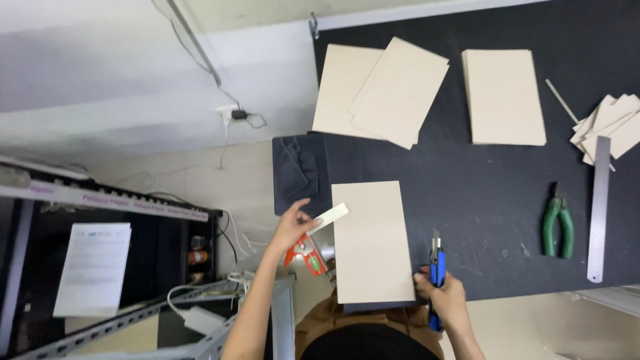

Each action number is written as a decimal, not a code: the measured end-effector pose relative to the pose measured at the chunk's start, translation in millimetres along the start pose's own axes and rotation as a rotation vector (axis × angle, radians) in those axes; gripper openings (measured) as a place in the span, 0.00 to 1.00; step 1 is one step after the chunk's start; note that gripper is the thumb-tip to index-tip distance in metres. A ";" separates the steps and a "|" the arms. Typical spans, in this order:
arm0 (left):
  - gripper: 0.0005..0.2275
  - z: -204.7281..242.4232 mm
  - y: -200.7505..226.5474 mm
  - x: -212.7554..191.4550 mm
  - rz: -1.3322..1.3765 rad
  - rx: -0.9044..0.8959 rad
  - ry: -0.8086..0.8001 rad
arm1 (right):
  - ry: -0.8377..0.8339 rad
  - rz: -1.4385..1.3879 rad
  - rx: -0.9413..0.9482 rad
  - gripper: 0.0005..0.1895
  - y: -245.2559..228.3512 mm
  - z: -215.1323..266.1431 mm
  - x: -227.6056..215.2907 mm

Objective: Measuring and cutting cardboard sheets into specific sizes using rulers and a utility knife on a workbench.

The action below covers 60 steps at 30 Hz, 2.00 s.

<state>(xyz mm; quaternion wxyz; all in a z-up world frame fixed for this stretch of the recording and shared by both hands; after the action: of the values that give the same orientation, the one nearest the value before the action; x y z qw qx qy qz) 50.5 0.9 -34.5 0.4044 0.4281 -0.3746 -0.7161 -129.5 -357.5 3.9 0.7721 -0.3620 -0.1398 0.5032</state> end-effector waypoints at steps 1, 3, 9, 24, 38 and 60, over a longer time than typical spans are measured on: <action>0.34 -3.8 6.9 -0.6 -0.075 -0.038 -0.058 | 0.093 0.330 -0.122 0.17 4.8 -6.3 -7.3; 0.38 -12.9 21.0 -2.7 -0.147 -0.078 -0.113 | 0.176 0.660 -0.254 0.17 3.5 -27.7 -7.5; 0.44 -55.8 43.1 8.9 -0.286 0.054 -0.169 | 0.090 0.577 -0.697 0.22 -71.7 -71.8 77.7; 0.53 -61.1 77.5 23.2 -0.413 -0.064 -0.247 | 0.027 0.378 -0.474 0.22 -103.2 -25.8 111.8; 0.45 -44.6 89.3 18.9 -0.393 -0.181 -0.244 | -0.142 1.154 -0.311 0.31 -115.1 74.6 149.0; 0.46 -102.3 79.2 -4.1 -0.437 -0.107 -0.190 | -0.149 0.825 -0.301 0.56 -85.5 33.3 116.7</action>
<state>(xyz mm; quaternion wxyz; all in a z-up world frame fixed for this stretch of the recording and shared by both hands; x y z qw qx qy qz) 165.9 -45.9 0.6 0.2250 0.4077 -0.2707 -0.8425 -38.0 -260.8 69.7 0.4333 -0.4587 -0.1107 0.7678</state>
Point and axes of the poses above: each hand's wrist, its own z-axis away from the middle knuckle, its own x-axis out of the palm, y = z × x, the point moved 2 cm from there along -z, towards the middle knuckle, and after that the axes turned 7 degrees about -z, right-handed, at the moved point
